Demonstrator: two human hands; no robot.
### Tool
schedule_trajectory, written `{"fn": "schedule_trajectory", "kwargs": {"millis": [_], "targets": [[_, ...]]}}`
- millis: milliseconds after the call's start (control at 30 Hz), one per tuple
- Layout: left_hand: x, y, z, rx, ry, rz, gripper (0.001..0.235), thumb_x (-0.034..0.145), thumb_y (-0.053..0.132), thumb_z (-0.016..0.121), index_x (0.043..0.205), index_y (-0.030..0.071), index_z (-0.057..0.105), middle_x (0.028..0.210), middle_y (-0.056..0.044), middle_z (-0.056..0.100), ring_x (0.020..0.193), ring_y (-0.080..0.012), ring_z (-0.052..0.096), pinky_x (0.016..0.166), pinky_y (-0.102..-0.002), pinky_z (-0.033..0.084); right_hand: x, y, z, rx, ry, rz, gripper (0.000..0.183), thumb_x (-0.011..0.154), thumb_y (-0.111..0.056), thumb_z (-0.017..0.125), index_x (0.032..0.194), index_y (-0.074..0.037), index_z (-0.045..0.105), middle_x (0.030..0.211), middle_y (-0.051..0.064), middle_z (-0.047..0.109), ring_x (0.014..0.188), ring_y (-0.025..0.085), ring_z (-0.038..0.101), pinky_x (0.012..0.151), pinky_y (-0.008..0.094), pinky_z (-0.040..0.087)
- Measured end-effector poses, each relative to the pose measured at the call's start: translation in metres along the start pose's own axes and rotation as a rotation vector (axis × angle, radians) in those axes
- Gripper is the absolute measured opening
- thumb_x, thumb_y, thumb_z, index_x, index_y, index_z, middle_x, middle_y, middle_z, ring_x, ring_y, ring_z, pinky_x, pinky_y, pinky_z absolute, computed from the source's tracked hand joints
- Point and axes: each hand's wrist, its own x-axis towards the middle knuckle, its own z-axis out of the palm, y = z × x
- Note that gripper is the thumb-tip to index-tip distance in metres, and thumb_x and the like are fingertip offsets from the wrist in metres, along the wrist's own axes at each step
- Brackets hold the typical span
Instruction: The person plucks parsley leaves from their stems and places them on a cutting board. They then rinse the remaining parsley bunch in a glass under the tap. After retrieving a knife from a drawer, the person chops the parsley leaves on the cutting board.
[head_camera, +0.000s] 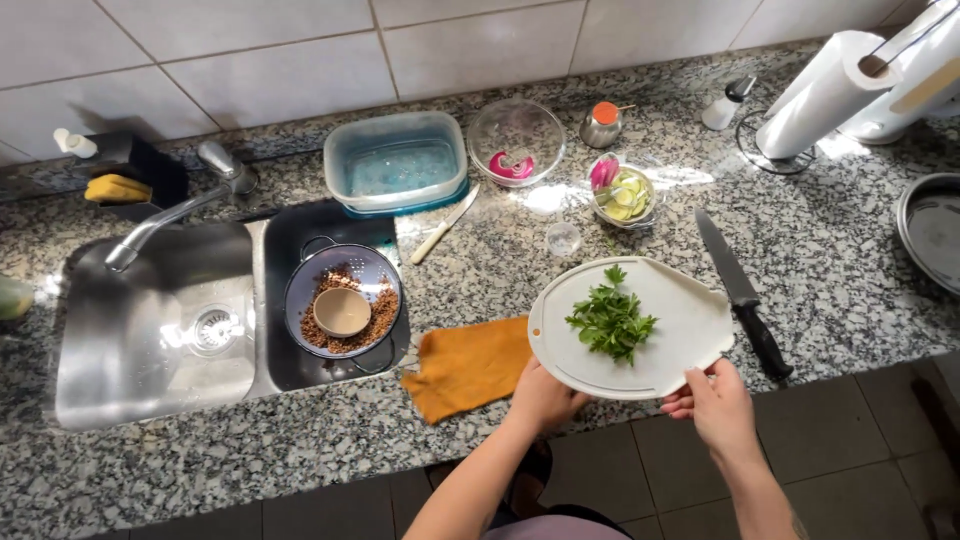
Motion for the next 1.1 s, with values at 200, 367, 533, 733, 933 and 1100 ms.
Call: {"fn": "schedule_trajectory", "kwargs": {"millis": [200,367,533,733,933,1100], "targets": [[-0.03,0.008,0.0,0.008,0.078,0.184,0.035,0.086,0.028,0.059,0.112,0.004,0.059,0.119,-0.01,0.06,0.123,-0.0344,0.043,0.107,-0.051,0.029,0.013,0.006,0.0,-0.016,-0.021,-0.029,0.015,0.098,-0.007,0.043,0.103,0.007,0.048,0.073,0.026,0.062,0.057,0.03,0.061,0.05,0.033,0.05],[-0.105,-0.016,-0.055,-0.175,0.558,-0.519,0.024,0.085,0.001,0.054,0.106,0.006,0.063,0.104,-0.01,0.068,0.101,-0.0218,0.063,0.095,-0.034,0.048,0.036,0.045,0.046,-0.008,-0.196,-0.003,0.017,0.096,-0.009,0.041,0.102,0.006,0.046,0.073,0.026,0.063,0.056,0.03,0.063,0.05,0.034,0.053],[-0.089,-0.045,-0.069,-0.226,0.432,-1.013,0.036,0.086,0.023,0.056,0.117,0.005,0.051,0.111,-0.009,0.054,0.102,-0.0245,0.054,0.086,-0.039,0.045,0.035,0.065,0.08,-0.044,-0.24,0.04,0.016,0.097,-0.01,0.039,0.103,0.004,0.045,0.074,0.024,0.063,0.056,0.029,0.064,0.049,0.032,0.052],[-0.065,-0.049,-0.095,-0.433,0.302,-1.166,0.023,0.08,0.02,0.056,0.102,0.013,0.059,0.095,-0.002,0.065,0.085,-0.0214,0.057,0.075,-0.035,0.043,0.037,0.075,0.089,-0.052,-0.257,0.071,0.015,0.095,-0.014,0.042,0.092,0.0,0.043,0.069,0.022,0.062,0.054,0.027,0.064,0.049,0.032,0.052],[-0.07,-0.051,-0.111,-0.741,0.533,-1.191,0.037,0.083,0.006,0.054,0.119,0.009,0.047,0.114,-0.009,0.046,0.093,-0.02,0.055,0.077,-0.031,0.051,0.027,0.058,0.095,-0.097,-0.218,0.091,0.014,0.095,-0.013,0.042,0.097,0.0,0.047,0.069,0.019,0.064,0.054,0.024,0.063,0.047,0.029,0.051],[-0.074,-0.039,-0.092,-0.123,0.358,-0.699,0.046,0.088,0.012,0.052,0.133,0.01,0.044,0.138,-0.006,0.047,0.128,-0.0191,0.043,0.107,-0.04,0.033,0.025,0.027,0.063,-0.391,-0.167,0.105,0.027,0.094,-0.031,0.053,0.093,-0.006,0.065,0.068,0.009,0.066,0.056,0.016,0.061,0.056,0.025,0.051]]}}
